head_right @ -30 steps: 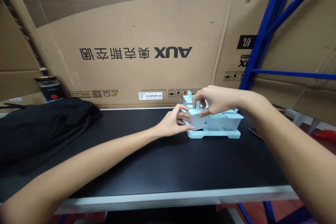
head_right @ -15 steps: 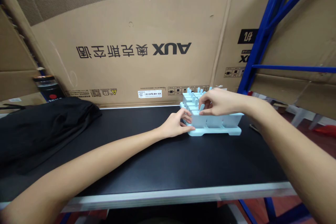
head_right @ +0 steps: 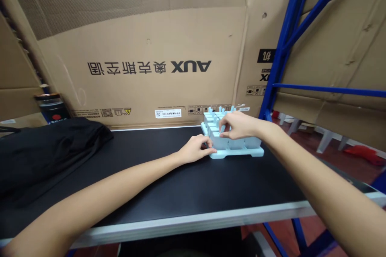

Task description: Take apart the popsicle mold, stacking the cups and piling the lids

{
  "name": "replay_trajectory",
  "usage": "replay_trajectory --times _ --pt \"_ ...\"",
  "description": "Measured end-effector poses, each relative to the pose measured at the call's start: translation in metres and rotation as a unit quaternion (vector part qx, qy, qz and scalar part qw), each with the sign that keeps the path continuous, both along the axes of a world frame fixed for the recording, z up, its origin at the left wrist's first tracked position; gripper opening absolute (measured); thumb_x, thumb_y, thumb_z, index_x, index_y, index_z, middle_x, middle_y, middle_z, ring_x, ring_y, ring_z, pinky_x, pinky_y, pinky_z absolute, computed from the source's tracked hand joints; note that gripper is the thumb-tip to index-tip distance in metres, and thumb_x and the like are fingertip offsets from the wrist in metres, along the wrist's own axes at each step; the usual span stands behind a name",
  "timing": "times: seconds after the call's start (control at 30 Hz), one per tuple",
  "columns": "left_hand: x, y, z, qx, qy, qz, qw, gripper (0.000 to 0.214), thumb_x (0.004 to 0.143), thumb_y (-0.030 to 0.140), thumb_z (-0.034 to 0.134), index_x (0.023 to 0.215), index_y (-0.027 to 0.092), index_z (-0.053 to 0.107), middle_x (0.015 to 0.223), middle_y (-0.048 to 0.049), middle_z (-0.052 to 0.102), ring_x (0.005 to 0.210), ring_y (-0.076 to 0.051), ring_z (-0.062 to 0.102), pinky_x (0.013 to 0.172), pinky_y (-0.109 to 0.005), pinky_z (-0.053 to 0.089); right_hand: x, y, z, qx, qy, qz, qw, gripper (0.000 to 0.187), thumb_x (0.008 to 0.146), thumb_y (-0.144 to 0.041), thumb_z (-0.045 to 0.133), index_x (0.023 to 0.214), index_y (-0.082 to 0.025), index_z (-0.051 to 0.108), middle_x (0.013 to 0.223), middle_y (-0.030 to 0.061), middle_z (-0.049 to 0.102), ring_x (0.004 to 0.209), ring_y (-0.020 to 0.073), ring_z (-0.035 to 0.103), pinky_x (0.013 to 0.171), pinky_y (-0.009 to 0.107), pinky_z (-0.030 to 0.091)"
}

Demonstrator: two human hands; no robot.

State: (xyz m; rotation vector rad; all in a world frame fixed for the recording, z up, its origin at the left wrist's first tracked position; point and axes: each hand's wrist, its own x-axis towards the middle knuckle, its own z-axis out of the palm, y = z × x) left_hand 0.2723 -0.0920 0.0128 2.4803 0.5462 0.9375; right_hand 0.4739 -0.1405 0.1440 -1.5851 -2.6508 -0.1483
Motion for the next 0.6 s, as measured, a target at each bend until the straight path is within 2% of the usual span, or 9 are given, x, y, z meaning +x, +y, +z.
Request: replay_trajectory --times 0.1,0.2,0.23,0.3,0.37,0.43,0.53,0.6 --pt "-0.003 -0.009 0.008 0.029 0.041 0.018 0.999 0.025 0.090 0.045 0.063 0.083 0.021 0.060 0.094 -0.0001 0.068 0.097 -0.018 0.058 0.085 -0.028 0.047 -0.001 -0.009 -0.002 0.057 0.003 0.020 0.998 0.022 0.080 -0.045 0.059 0.084 -0.024 0.068 0.080 0.0027 0.074 0.078 0.0231 0.068 0.080 0.037 0.045" --pt "-0.006 -0.015 0.012 0.043 0.068 0.021 0.997 0.022 0.091 0.045 0.061 0.091 0.023 0.061 0.101 -0.0013 0.067 0.107 -0.019 0.055 0.088 -0.029 0.047 0.010 -0.023 -0.010 0.193 0.091 0.017 0.977 0.030 0.085 -0.051 0.053 0.091 -0.023 0.062 0.093 0.0078 0.072 0.088 0.0259 0.065 0.084 0.040 0.044" --pt "-0.007 -0.016 0.012 0.047 0.072 0.019 0.996 0.021 0.091 0.044 0.060 0.093 0.023 0.061 0.103 -0.0014 0.066 0.108 -0.019 0.055 0.089 -0.029 0.047 0.017 -0.027 -0.014 0.241 0.130 -0.010 0.962 0.031 0.087 -0.051 0.051 0.094 -0.022 0.060 0.097 0.0102 0.070 0.092 0.0269 0.064 0.084 0.040 0.044" --pt "-0.008 -0.016 0.012 0.052 0.080 0.009 0.995 0.021 0.091 0.044 0.060 0.096 0.024 0.061 0.107 -0.0013 0.066 0.110 -0.019 0.054 0.091 -0.030 0.047 0.035 -0.034 -0.028 0.306 0.210 -0.107 0.923 0.032 0.088 -0.051 0.050 0.098 -0.021 0.055 0.100 0.0131 0.067 0.095 0.0279 0.061 0.084 0.040 0.044" --pt "-0.009 -0.016 0.012 0.056 0.086 -0.003 0.995 0.020 0.091 0.043 0.059 0.099 0.024 0.061 0.110 -0.0011 0.065 0.112 -0.018 0.054 0.093 -0.030 0.047 0.056 -0.036 -0.046 0.313 0.283 -0.212 0.882 0.036 0.086 -0.052 0.051 0.102 -0.021 0.051 0.101 0.0140 0.065 0.094 0.0280 0.061 0.083 0.039 0.045" --pt "-0.010 -0.016 0.012 0.057 0.092 -0.011 0.994 0.019 0.093 0.041 0.058 0.102 0.025 0.061 0.114 -0.0011 0.065 0.114 -0.018 0.054 0.094 -0.030 0.047 0.073 -0.036 -0.068 0.283 0.338 -0.273 0.855 0.042 0.082 -0.056 0.051 0.105 -0.021 0.046 0.106 0.0162 0.062 0.097 0.0297 0.060 0.083 0.040 0.047" --pt "-0.010 -0.020 0.015 0.054 0.108 -0.009 0.993 0.017 0.094 0.037 0.056 0.105 0.025 0.061 0.119 -0.0009 0.064 0.120 -0.018 0.052 0.095 -0.031 0.047 0.088 -0.035 -0.094 0.235 0.357 -0.306 0.851 0.051 0.081 -0.060 0.046 0.111 -0.019 0.039 0.121 0.0242 0.055 0.109 0.0343 0.058 0.088 0.042 0.047" --pt "-0.009 -0.022 0.017 0.054 0.112 -0.005 0.992 0.015 0.094 0.033 0.056 0.106 0.024 0.061 0.121 -0.0012 0.064 0.122 -0.018 0.051 0.097 -0.031 0.046 0.091 -0.037 -0.103 0.206 0.325 -0.314 0.868 0.055 0.085 -0.061 0.039 0.118 -0.017 0.033 0.123 0.0275 0.054 0.108 0.0360 0.059 0.087 0.042 0.048"
